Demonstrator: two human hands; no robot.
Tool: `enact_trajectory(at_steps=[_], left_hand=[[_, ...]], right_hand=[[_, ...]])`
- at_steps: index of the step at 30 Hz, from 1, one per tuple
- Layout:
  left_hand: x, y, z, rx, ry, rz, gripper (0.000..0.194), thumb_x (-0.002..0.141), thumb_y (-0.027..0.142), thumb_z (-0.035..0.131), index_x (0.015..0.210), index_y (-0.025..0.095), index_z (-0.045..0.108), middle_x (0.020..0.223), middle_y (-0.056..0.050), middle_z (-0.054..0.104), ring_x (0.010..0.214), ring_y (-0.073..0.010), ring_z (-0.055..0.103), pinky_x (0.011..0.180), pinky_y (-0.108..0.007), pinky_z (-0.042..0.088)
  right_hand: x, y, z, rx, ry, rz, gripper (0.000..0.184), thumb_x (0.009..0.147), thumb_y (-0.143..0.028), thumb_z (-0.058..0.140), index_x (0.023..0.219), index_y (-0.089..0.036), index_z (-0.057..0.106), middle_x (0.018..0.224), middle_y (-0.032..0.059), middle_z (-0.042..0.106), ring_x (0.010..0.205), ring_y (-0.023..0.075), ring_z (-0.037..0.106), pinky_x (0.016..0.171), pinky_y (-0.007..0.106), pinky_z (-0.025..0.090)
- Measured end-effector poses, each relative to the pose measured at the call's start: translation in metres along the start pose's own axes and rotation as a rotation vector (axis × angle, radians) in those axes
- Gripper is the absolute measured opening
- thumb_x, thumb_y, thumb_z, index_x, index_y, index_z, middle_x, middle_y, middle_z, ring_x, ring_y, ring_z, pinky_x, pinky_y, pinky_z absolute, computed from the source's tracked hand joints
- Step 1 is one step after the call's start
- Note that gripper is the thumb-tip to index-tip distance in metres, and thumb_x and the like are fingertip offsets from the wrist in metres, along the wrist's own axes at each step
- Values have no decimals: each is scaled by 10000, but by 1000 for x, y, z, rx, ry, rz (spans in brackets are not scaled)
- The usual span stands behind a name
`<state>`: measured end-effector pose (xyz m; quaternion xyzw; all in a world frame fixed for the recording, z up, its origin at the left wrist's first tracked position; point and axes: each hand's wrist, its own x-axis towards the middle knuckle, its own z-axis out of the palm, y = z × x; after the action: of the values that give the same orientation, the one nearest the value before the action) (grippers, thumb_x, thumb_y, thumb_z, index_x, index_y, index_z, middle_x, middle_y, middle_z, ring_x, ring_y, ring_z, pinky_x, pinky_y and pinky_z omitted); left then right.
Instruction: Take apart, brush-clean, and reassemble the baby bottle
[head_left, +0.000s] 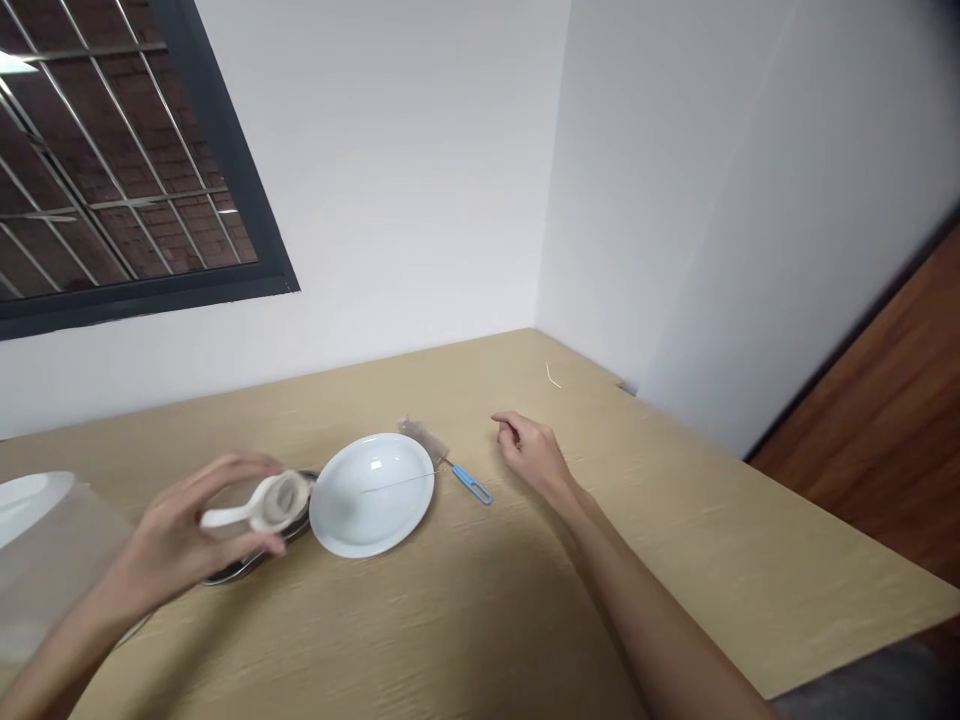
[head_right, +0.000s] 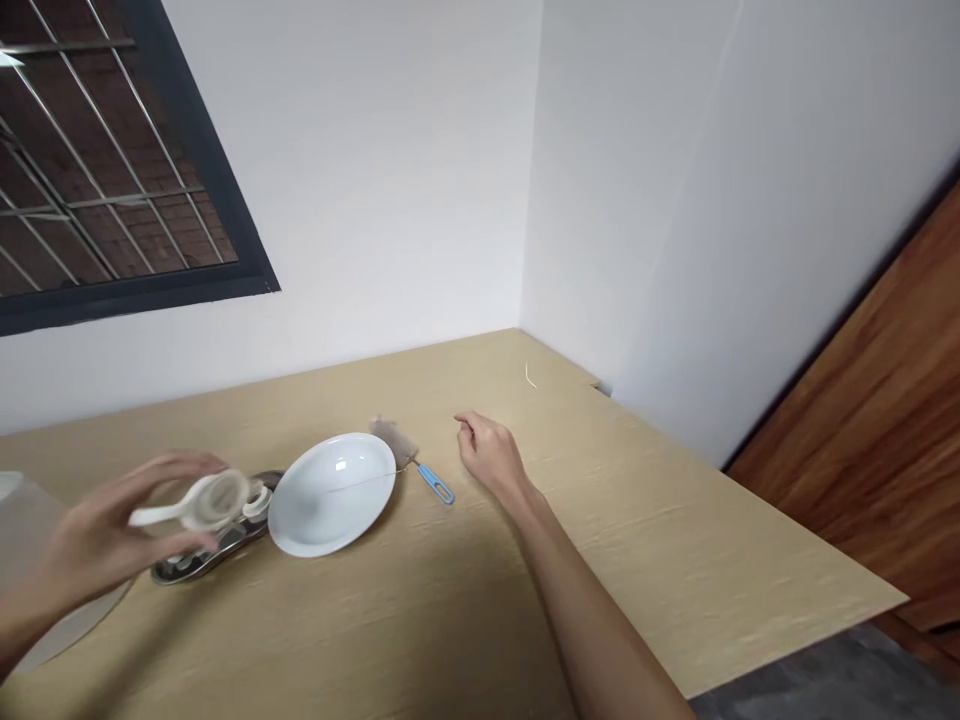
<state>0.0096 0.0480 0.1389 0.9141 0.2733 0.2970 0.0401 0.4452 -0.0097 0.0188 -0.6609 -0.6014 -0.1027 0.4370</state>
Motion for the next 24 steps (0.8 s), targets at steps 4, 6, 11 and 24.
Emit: enact_trajectory(at_steps=[4, 6, 11, 24], left_hand=[[-63, 4, 20, -365, 208, -569, 747, 508, 591, 915, 1112, 258, 629, 1117, -68, 732, 973, -269, 711, 758, -300, 581], [-83, 9, 36, -483, 223, -684, 850, 434, 585, 941, 1146, 239, 631, 1105, -86, 740, 968, -283, 711, 770, -312, 577], [-98, 17, 64, -712, 249, -806, 851, 367, 577, 955, 1079, 203, 679, 982, -83, 764, 887, -282, 716, 708, -302, 562], [-102, 21, 76, -766, 248, -840, 662, 565, 389, 916, 1123, 179, 629, 1084, -103, 750, 962, -260, 713, 791, -323, 564]], right_hand=[[-2, 0, 2, 21, -10, 1, 342, 898, -231, 433, 1047, -179, 736, 953, 78, 785, 759, 201, 726, 784, 316, 546], [-3, -1, 4, 36, -16, -6, 340, 889, -252, 435, 1031, -182, 737, 949, 81, 784, 757, 207, 725, 777, 323, 544], [-3, -6, 6, 59, -25, -38, 350, 866, -297, 435, 992, -161, 733, 798, 77, 766, 611, 205, 689, 673, 335, 533], [-6, -17, 3, 58, 9, -71, 350, 884, -337, 442, 982, -164, 730, 761, 59, 754, 586, 179, 665, 619, 299, 514]])
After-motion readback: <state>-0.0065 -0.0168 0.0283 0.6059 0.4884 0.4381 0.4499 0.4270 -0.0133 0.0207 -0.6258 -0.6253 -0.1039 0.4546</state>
